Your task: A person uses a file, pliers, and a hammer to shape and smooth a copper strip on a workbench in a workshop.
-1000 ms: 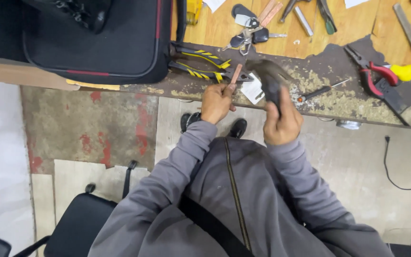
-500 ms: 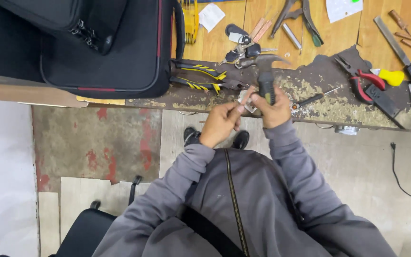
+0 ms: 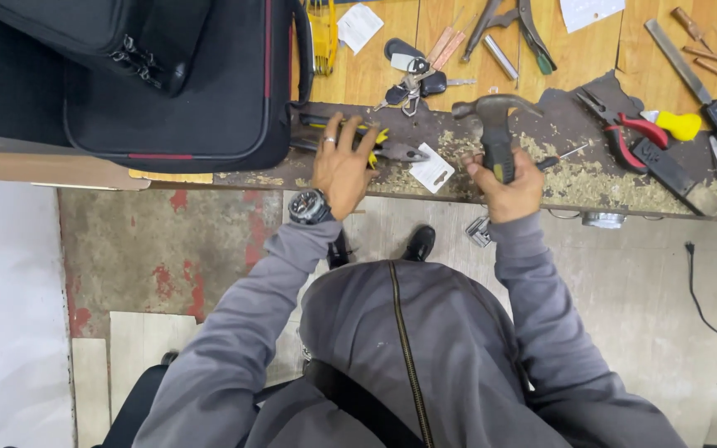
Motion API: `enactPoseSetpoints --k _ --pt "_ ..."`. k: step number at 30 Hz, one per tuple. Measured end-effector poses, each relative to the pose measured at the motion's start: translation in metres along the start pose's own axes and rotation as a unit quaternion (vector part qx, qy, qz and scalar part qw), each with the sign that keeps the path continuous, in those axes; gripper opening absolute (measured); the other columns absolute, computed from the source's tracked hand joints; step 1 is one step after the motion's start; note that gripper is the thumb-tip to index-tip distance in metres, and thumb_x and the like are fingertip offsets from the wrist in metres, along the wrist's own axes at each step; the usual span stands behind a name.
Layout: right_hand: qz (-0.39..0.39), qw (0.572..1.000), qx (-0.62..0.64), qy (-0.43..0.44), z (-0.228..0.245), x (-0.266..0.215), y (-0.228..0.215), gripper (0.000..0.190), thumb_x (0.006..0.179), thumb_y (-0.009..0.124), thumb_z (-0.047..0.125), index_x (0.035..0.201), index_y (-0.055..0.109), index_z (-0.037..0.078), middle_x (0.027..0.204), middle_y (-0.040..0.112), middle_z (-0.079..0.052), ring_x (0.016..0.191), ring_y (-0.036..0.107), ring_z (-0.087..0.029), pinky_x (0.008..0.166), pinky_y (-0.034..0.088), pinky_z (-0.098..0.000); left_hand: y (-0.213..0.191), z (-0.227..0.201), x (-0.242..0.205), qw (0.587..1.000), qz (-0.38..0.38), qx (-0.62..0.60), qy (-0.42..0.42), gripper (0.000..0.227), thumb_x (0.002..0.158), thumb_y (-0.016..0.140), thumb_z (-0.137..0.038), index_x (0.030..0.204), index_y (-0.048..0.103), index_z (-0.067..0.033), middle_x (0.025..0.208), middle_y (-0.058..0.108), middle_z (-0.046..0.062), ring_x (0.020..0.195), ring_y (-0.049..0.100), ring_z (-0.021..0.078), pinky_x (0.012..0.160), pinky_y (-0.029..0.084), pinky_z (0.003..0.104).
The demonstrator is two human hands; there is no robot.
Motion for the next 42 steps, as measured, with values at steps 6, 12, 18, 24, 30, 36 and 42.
enactPoseSetpoints --k 6,12,18,24,30,36,42 --pt "0.033 0.997 0.057 0.039 -0.004 -0.022 0.018 0.016 0.084 0.076 -0.004 0.095 0.065 -0.001 0.092 0.077 -0.020 0.057 0.068 -0.014 0.040 0.048 -0.0218 -0.014 -0.010 -0.018 0.998 -0.005 -0.052 0.020 0.083 0.080 0.089 -0.034 0.150 0.051 -0.0088 0.156 0.037 0.024 0.147 0.025 0.0504 0.116 0.029 0.062" --pt "0.053 0.951 0.260 0.160 -0.073 -0.038 0.061 0.029 0.082 0.074 0.000 0.107 0.064 -0.011 0.080 0.068 -0.030 0.047 0.067 -0.034 0.032 0.049 -0.0369 -0.041 -0.061 -0.040 0.943 -0.141 -0.261 0.152 0.028 0.102 0.061 -0.020 0.128 0.070 -0.0197 0.135 0.062 0.006 0.121 0.063 0.0306 0.101 0.052 0.043" --pt "0.202 0.915 0.249 0.246 -0.014 -0.055 0.083 0.023 0.080 0.073 -0.007 0.099 0.061 -0.011 0.059 0.055 -0.023 0.031 0.055 -0.024 0.022 0.037 -0.0340 -0.032 -0.053 -0.050 0.898 -0.072 -0.432 0.046 0.039 0.088 0.083 -0.024 0.125 0.072 -0.0195 0.109 0.071 0.001 0.081 0.074 0.0260 0.070 0.061 0.038" --pt "0.269 0.881 0.293 0.256 -0.007 -0.057 0.087 0.031 0.081 0.076 -0.006 0.107 0.059 -0.012 0.069 0.060 -0.026 0.035 0.060 -0.027 0.022 0.044 -0.0318 -0.035 -0.059 -0.062 0.886 -0.104 -0.450 -0.040 0.039 0.081 0.089 -0.025 0.117 0.076 -0.0160 0.105 0.074 0.004 0.080 0.076 0.0288 0.066 0.063 0.033" --pt "0.279 0.873 0.295 0.271 -0.049 -0.061 0.074 0.040 0.096 0.069 0.015 0.122 0.053 -0.011 0.071 0.058 -0.028 0.033 0.059 -0.026 0.022 0.044 -0.0324 -0.034 -0.063 -0.059 0.925 -0.074 -0.372 0.017 0.008 0.089 0.080 -0.024 0.096 0.077 -0.0221 0.103 0.073 -0.005 0.080 0.076 0.0258 0.065 0.063 0.037" --pt "0.178 0.980 -0.092 0.013 0.030 -0.025 0.035 0.038 0.108 0.056 0.018 0.130 0.050 -0.012 0.092 0.070 -0.026 0.045 0.064 -0.025 0.034 0.049 -0.0310 0.024 -0.027 -0.063 0.735 -0.050 -0.617 -0.278 0.021 0.095 0.070 -0.009 0.110 0.067 0.0062 0.084 0.073 0.014 0.054 0.068 0.0152 0.051 0.054 0.026" --pt "0.066 0.936 -0.307 -0.159 -0.014 -0.031 0.019 0.039 0.105 0.067 0.035 0.133 0.066 0.008 0.083 0.068 -0.022 0.073 0.068 -0.048 0.062 0.051 -0.0543 0.055 -0.046 -0.043 0.752 -0.017 -0.561 -0.345 0.027 0.096 0.064 -0.020 0.106 0.070 0.0046 0.075 0.078 0.009 0.045 0.069 0.0133 0.044 0.050 0.023"
Point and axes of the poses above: each hand's wrist, its own x-axis towards the middle knuckle, its own y-axis out of the palm, z = x × y, the point moved 6 cm from there along x, towards the middle knuckle
